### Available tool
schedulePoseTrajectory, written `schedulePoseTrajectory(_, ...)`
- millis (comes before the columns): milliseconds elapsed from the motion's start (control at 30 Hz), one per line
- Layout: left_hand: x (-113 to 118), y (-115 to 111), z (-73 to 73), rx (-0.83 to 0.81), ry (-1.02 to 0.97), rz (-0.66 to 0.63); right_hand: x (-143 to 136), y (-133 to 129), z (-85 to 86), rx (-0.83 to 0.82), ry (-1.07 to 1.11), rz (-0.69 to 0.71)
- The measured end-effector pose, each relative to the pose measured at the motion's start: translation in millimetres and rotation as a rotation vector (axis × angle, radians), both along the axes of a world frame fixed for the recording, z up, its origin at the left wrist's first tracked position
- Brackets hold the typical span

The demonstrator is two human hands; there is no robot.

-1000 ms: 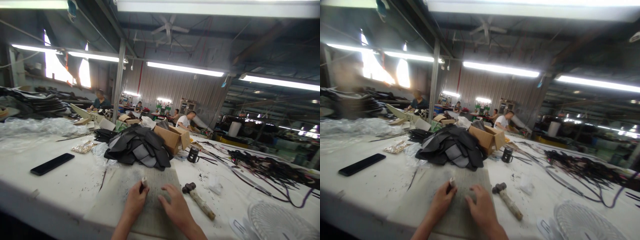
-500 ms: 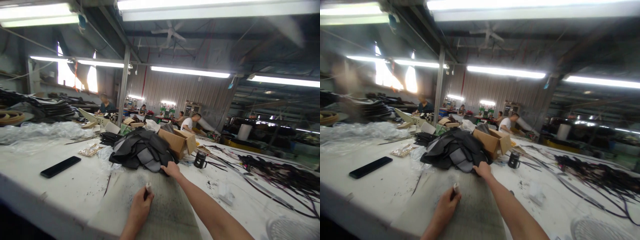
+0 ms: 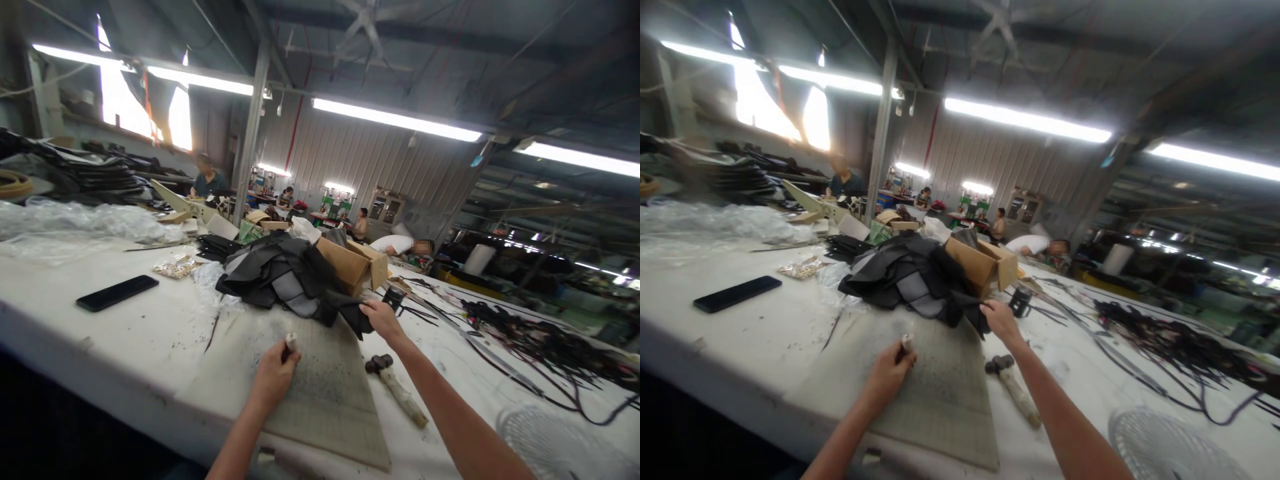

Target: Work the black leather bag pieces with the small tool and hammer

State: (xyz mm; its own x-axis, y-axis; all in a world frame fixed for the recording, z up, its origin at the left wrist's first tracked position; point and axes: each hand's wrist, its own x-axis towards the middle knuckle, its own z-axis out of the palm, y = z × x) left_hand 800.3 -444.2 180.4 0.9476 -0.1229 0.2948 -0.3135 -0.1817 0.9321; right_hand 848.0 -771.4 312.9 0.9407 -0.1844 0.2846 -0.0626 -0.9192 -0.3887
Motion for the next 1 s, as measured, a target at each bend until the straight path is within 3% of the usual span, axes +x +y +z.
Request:
schedulePoseTrajectory(133, -2, 0, 2.6, 0.004, -0.016, -0.001, -64, -16, 8.4, 0.025, 0.210, 0.167)
schedulePoseTrajectory(233, -2, 1, 5.9, 0.011, -0.005, -0.001, -88, -22, 16.7, 0.023, 0.403, 0.308)
schedulePoseTrajectory(300, -3, 2, 7.4, 0.020, 0.000, 0.002, -85, -20, 15.2, 0.014, 0.417, 0.289)
schedulePoseTrajectory(367, -4, 2, 8.0, 0.025, 0.002, 0.000, -71, -13, 4.5, -0.019, 0.353, 0.181)
schedulePoseTrajectory(467, -4, 0, 7.5, 0.027, -0.002, 0.001, -53, 3, -25.3, -0.072, 0.305, 0.034)
schedulePoseTrajectory(567, -4, -1, 6.4, 0.021, -0.007, -0.006, -50, 20, -55.7, -0.102, 0.314, -0.017)
schedulePoseTrajectory(667, -3, -1, 5.6, 0.024, -0.008, -0.004, -56, 31, -70.1, -0.137, 0.252, -0.072)
schedulePoseTrajectory(800, -2, 0, 5.5, 0.035, -0.014, 0.007, -63, 40, -62.9, -0.128, 0.181, -0.043)
schedulePoseTrajectory(1000, -4, 1, 9.5, 0.025, 0.000, -0.010, -82, 50, -42.1, -0.048, 0.224, 0.279)
